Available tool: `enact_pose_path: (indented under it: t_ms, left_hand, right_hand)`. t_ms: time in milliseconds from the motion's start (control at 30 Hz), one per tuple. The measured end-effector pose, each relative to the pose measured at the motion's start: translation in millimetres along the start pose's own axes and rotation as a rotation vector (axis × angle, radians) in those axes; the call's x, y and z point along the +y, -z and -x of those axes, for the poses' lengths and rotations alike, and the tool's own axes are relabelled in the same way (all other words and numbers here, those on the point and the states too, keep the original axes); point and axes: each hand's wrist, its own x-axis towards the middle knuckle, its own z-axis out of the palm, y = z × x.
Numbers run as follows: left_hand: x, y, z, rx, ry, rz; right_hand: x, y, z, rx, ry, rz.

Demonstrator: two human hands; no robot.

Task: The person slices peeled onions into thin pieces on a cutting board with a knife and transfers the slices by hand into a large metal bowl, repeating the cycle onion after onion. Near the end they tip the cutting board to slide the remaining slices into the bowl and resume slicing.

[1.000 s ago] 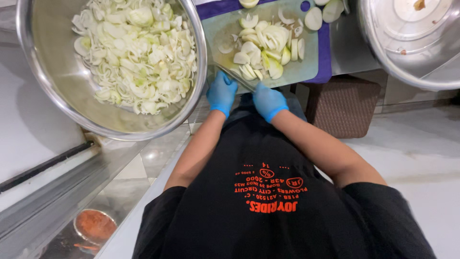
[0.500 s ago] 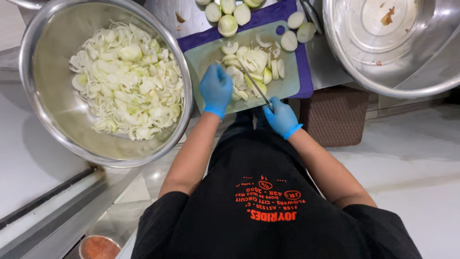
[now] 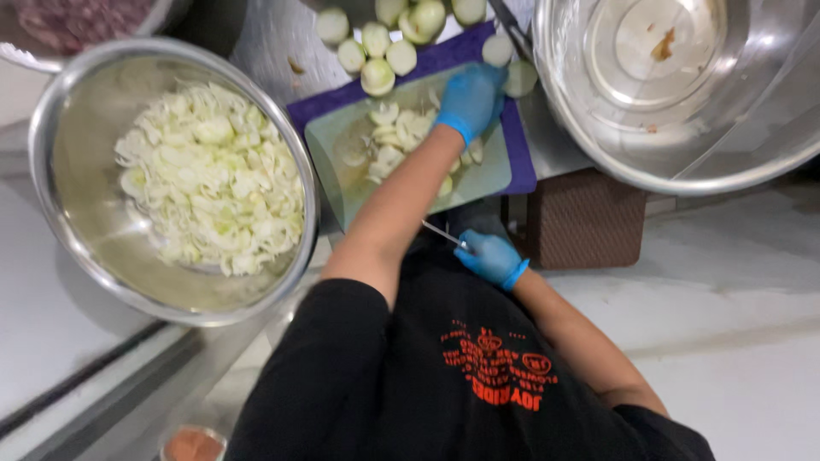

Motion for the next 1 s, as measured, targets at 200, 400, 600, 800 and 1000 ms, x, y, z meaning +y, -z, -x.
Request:
enact_pose_path:
  t_ms: [200, 400, 600, 800, 1000]
  left_hand:
    - [1, 129, 99, 0.371, 0.072, 0.411]
    - [31, 196, 238, 0.397, 0.367, 0.472]
    - [9, 127, 300, 0.211, 0.483, 0.538]
    - [-47, 80, 327, 0.056, 0.549, 0.479]
    - [-72, 53, 327, 0.028, 0.531, 0.329]
  right_hand:
    - [-8, 15, -12, -0.051, 0.113, 0.149]
    - [-66, -7, -67, -0.132, -0.048, 0.413]
    - [-57, 9, -99, 0.030, -0.220, 0.363]
    - [-56, 26, -102, 0.097, -0.230, 0.451]
    - [-58, 35, -105, 0.124, -0.306, 0.502]
